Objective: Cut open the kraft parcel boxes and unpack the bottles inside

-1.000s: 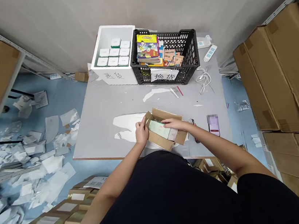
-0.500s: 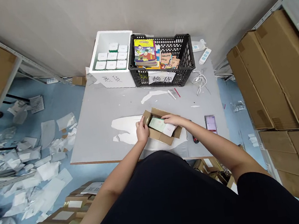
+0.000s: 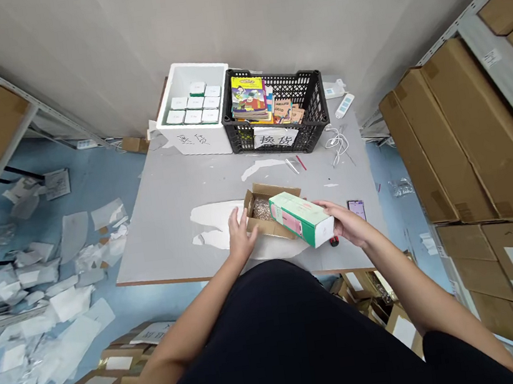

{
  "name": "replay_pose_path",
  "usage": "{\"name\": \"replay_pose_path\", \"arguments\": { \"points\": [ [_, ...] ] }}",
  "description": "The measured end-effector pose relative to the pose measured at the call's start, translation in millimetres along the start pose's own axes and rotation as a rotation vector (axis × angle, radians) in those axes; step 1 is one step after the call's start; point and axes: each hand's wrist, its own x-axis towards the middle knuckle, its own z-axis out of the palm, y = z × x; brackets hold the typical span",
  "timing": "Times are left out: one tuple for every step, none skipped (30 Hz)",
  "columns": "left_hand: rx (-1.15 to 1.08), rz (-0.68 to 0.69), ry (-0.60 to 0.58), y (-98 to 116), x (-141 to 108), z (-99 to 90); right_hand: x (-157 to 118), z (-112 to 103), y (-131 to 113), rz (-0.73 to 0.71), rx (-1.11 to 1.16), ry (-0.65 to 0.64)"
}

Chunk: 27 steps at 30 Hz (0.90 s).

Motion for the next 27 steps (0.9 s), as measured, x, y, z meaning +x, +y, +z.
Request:
{"name": "replay_pose_path", "arguments": {
  "points": [
    [0.0,0.11,-0.059,7,-6,-6.1,-7,6,7,0.005,0.058,-0.006],
    [-0.015,0.237,-0.138,14,-12,-11.5,-13,14,14,0.011,0.11,-0.015],
    [-0.044,0.366,-0.216,21,-18,-15.8,-19,23,21,0.018,0.154,-0.022],
    [-0.076,0.483,-0.278,27,-23,-18.9,-23,33,27,0.024,0.194,-0.029],
    [-0.107,0.574,-0.313,32,-27,-20.9,-26,44,33,0.03,0.233,-0.038],
    [-0.127,0.631,-0.319,35,-32,-21.9,-28,55,39,0.035,0.27,-0.049],
    [-0.135,0.655,-0.307,37,-36,-22.2,-29,65,45,0.042,0.307,-0.059],
    [-0.131,0.652,-0.286,38,-40,-21.9,-30,75,49,0.049,0.346,-0.063],
    [-0.122,0.634,-0.265,37,-44,-21.5,-30,85,53,0.056,0.387,-0.064],
    [-0.114,0.607,-0.248,36,-48,-21.1,-29,93,57,0.064,0.425,-0.062],
    [-0.111,0.579,-0.233,34,-52,-21.1,-29,101,60,0.076,0.458,-0.061],
    [-0.112,0.551,-0.22,32,-56,-21.5,-29,108,62,0.089,0.484,-0.062],
    [-0.118,0.527,-0.205,30,-60,-22.3,-29,114,64,0.101,0.505,-0.072],
    [-0.128,0.509,-0.187,28,-64,-23.5,-29,119,66,0.109,0.519,-0.087],
    [-0.139,0.497,-0.168,26,-68,-25.1,-30,123,68,0.114,0.529,-0.103],
    [-0.151,0.489,-0.149,24,-72,-26.8,-31,127,70,0.117,0.535,-0.12],
    [-0.162,0.482,-0.13,23,-77,-28.5,-32,131,72,0.117,0.54,-0.132],
    [-0.171,0.473,-0.113,22,-81,-30.2,-33,134,74,0.115,0.548,-0.139],
    [-0.177,0.461,-0.096,21,-84,-31.9,-33,137,77,0.116,0.556,-0.139],
    [-0.174,0.443,-0.085,20,-88,-33.4,-33,140,80,0.12,0.568,-0.132],
    [-0.163,0.415,-0.078,19,-90,-34.8,-31,143,83,0.122,0.583,-0.121],
    [-0.145,0.378,-0.077,18,-93,-36.2,-29,146,87,0.122,0.598,-0.11],
    [-0.124,0.337,-0.084,17,-94,-37.4,-25,148,91,0.121,0.609,-0.1],
    [-0.104,0.294,-0.1,15,-95,-38.4,-21,151,95,0.12,0.612,-0.091],
    [-0.089,0.254,-0.123,13,-95,-39.3,-16,153,100,0.117,0.602,-0.085],
    [-0.083,0.217,-0.149,10,-95,-40.0,-11,155,105,0.112,0.578,-0.081],
    [-0.088,0.184,-0.176,7,-95,-40.5,-5,157,110,0.106,0.538,-0.081]
  ]
}}
